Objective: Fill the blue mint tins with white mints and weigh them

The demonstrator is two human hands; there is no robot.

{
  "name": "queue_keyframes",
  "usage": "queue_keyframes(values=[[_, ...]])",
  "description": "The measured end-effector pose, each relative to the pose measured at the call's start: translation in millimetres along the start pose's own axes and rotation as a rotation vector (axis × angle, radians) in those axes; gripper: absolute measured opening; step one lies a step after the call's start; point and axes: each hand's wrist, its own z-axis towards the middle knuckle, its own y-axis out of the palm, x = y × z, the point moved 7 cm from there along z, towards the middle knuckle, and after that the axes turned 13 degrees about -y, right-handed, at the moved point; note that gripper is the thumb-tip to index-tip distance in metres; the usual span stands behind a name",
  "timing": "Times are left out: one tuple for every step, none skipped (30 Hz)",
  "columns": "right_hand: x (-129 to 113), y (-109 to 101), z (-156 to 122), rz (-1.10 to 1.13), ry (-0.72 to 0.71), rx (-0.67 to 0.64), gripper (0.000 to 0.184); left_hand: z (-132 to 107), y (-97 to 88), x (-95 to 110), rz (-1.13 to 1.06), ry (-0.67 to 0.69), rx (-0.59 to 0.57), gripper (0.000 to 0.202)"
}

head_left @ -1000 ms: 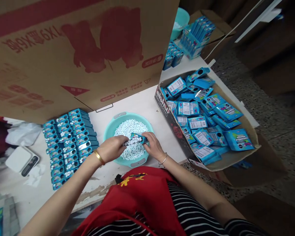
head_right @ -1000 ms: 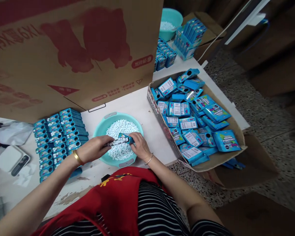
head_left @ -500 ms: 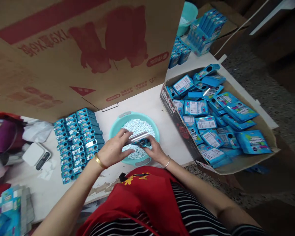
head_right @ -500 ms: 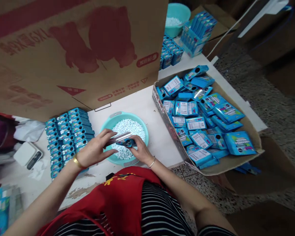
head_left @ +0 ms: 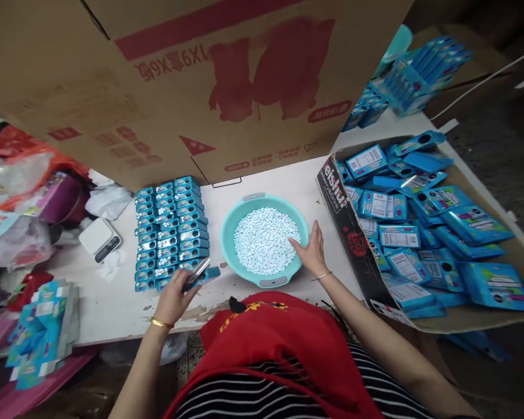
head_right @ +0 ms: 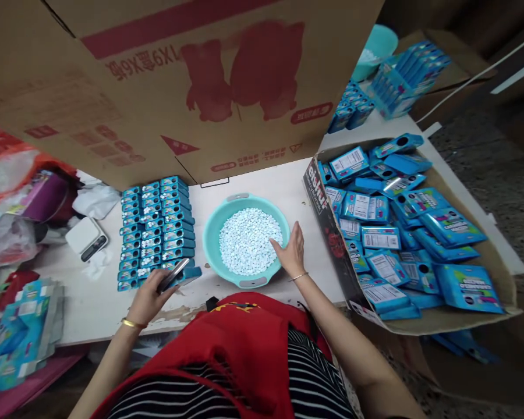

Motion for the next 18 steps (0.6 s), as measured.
queue_keyframes(values=[[16.1,3.5,1.3,0.099,0.127,-0.039,0.101,0.4,6.1,-18.4,0.028,-0.05,0.001,0.032],[28.0,8.9,0.9,0.201,0.237,-0.089,0.094,1.4,13.4,-34.2,0.055,-0.099,-0.01,0.032],[35.4,15.0,-0.7,0.289,0.322,-0.142,0.083,2.7,20.6,-46.9,0.076,-0.146,-0.023,0.031],[39.3,20.4,-2.7,0.35,0.382,-0.191,0.069,3.6,26.9,-56.1,0.086,-0.188,-0.034,0.031],[40.9,24.4,-5.1,0.383,0.423,-0.231,0.057,3.9,31.2,-61.7,0.082,-0.228,-0.029,0.03],[41.6,27.1,-7.7,0.396,0.458,-0.262,0.047,3.5,32.6,-63.8,0.058,-0.266,0.003,0.031],[42.1,29.4,-10.9,0.412,0.501,-0.287,0.041,2.1,31.8,-62.8,0.01,-0.304,0.058,0.031],[42.5,31.1,-14.2,0.424,0.547,-0.307,0.037,-0.1,30.2,-59.7,-0.077,-0.349,0.123,0.031],[42.7,32.4,-16.9,0.432,0.59,-0.321,0.034,-2.5,29.9,-54.7,-0.189,-0.397,0.182,0.03],[42.7,33.5,-18.8,0.437,0.629,-0.329,0.031,-4.0,32.6,-47.4,-0.308,-0.438,0.219,0.029],[42.5,34.6,-20.2,0.441,0.665,-0.332,0.028,-3.6,38.8,-37.8,-0.42,-0.471,0.228,0.029],[42.0,36.0,-21.1,0.445,0.699,-0.333,0.025,-0.7,48.4,-26.0,-0.512,-0.491,0.208,0.03],[41.2,37.8,-22.0,0.45,0.731,-0.333,0.023,4.6,60.0,-12.4,-0.58,-0.501,0.169,0.031],[39.9,39.6,-23.0,0.459,0.759,-0.331,0.023,11.7,71.9,1.7,-0.627,-0.504,0.13,0.033],[38.2,41.3,-24.2,0.473,0.78,-0.33,0.025,20.0,83.2,15.4,-0.665,-0.505,0.094,0.035],[36.1,42.2,-25.9,0.493,0.794,-0.329,0.025,28.6,93.3,27.9,-0.711,-0.513,0.062,0.037],[34.1,42.0,-28.1,0.519,0.802,-0.328,0.023,37.1,101.4,39.3,-0.758,-0.524,0.037,0.038],[32.2,40.3,-30.9,0.55,0.807,-0.329,0.019,45.1,107.1,49.8,-0.802,-0.532,0.016,0.038]])
